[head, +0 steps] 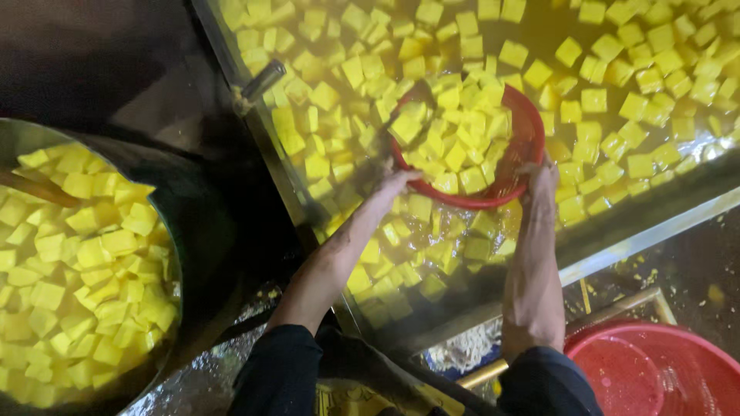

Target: The person scoops yellow cut cubes floating in a large water-filled vat and tray using a red perforated basket, drains the cubes, and empties them into blue plastic crates beside the vats. They repeat the scooping and transferring cycle across several containers of cubes.

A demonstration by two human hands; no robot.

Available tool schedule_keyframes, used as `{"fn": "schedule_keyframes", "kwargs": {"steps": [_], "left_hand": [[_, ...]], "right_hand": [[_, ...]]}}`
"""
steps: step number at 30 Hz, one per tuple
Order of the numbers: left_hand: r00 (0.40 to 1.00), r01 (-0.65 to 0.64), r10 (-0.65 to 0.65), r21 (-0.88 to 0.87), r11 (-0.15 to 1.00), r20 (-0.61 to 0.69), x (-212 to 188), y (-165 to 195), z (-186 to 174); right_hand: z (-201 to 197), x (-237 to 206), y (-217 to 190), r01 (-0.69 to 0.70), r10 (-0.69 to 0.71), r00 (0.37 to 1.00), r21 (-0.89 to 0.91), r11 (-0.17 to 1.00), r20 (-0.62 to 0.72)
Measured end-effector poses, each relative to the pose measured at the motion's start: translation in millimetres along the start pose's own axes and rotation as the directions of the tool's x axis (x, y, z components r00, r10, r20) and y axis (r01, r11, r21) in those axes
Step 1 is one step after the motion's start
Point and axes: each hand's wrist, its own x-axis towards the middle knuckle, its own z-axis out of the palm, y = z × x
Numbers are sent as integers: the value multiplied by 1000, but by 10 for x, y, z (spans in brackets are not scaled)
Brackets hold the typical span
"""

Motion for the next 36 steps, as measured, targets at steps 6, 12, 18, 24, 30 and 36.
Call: {"fn": "schedule_keyframes", "kwargs": {"steps": [6,12,18,24,30,36], "left_hand": [[968,-230,233,-44,972,91,-394,-27,-172],[954,-296,298,-62,953,25,-1512,332,-721],[781,-617,581,-138,775,-229,-2747,623,-1570],[694,-645,484,-162,747,-532,-3786,562,-2541],[629,-689,320,-316,653,-709,-4195,164,-3523],[697,-661,136,-557,502,-705,-4090,-532,-4307]], "right_hand": [[195,-444,-336,93,-96,995,82,992,36],[829,-1002,-957,190,-185,973,-25,981,141],[1757,-1211,-1270,407,-306,863,-194,893,401],[3215,-1859,-1207,287,-237,722,31,957,651],[4814,-2843,-801,57,-114,612,101,993,782],[5665,-3281,57,285,-130,385,16,959,914]]}}
